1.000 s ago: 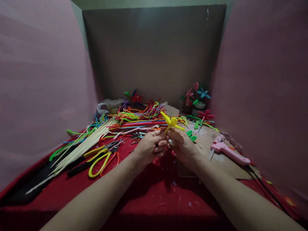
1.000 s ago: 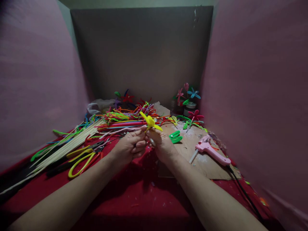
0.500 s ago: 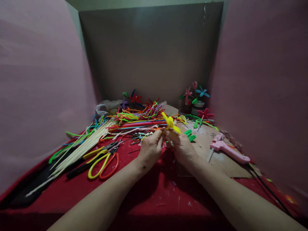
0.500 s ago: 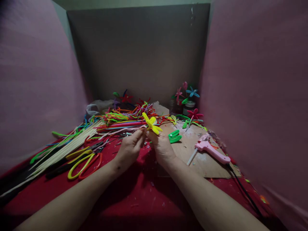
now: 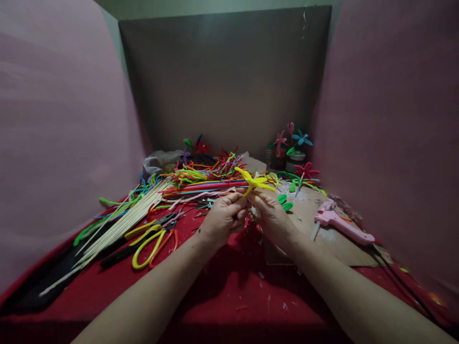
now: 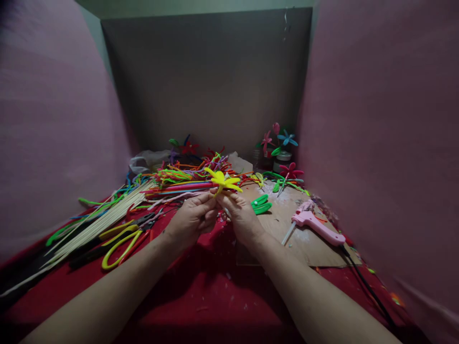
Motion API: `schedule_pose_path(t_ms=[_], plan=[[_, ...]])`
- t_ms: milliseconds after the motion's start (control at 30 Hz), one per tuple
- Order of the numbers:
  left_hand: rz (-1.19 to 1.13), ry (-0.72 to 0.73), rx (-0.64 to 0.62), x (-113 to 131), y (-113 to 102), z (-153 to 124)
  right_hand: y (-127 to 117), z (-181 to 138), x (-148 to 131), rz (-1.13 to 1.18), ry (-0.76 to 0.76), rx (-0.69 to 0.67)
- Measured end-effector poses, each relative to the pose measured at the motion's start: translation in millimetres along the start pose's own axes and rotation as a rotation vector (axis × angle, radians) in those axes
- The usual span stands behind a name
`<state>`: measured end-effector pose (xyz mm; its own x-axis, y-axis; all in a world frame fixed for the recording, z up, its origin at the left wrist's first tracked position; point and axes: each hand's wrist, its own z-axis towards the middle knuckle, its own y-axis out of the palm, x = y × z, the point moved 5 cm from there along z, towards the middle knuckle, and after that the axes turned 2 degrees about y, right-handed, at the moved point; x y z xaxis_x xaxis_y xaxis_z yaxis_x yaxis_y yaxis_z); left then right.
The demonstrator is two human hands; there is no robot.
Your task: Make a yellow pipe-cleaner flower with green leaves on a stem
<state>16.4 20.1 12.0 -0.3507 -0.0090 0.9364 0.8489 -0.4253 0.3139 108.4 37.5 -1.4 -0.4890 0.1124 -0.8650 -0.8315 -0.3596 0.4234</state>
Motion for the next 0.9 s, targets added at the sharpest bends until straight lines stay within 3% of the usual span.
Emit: schedule_pose_path(t_ms=[200,300,533,633,767,900], plan=[[-0.126,-0.08,-0.11,-1.7,1.4,-0.4,0.5,-1.2,-3.9,0.049,-0.034,-0.004],[-0.024,-0.063,-0.101,1.1,5.1,-1.1,-1.1,-2.4,-2.4,0.05,-0.004,0.027],[0.992,0.352,0.209,15.6,0.7,-6.5,-3.3,-4.8,1.0,0.107,0.042,0.139],[1.231,0.447,0.261,14.0,-0.6,-7.7,-2.8,-5.4,2.6,0.07,0.042,0.157],[1.092,0.411,0.261,13.0,-4.1,-5.2,-1.4,-6.0,1.2,-0.011,0.023,0.146],[0.582,0.243,0.218,11.3,-4.8,-0.7,1.0,-4.9,-3.0,-0.102,-0.01,0.064]])
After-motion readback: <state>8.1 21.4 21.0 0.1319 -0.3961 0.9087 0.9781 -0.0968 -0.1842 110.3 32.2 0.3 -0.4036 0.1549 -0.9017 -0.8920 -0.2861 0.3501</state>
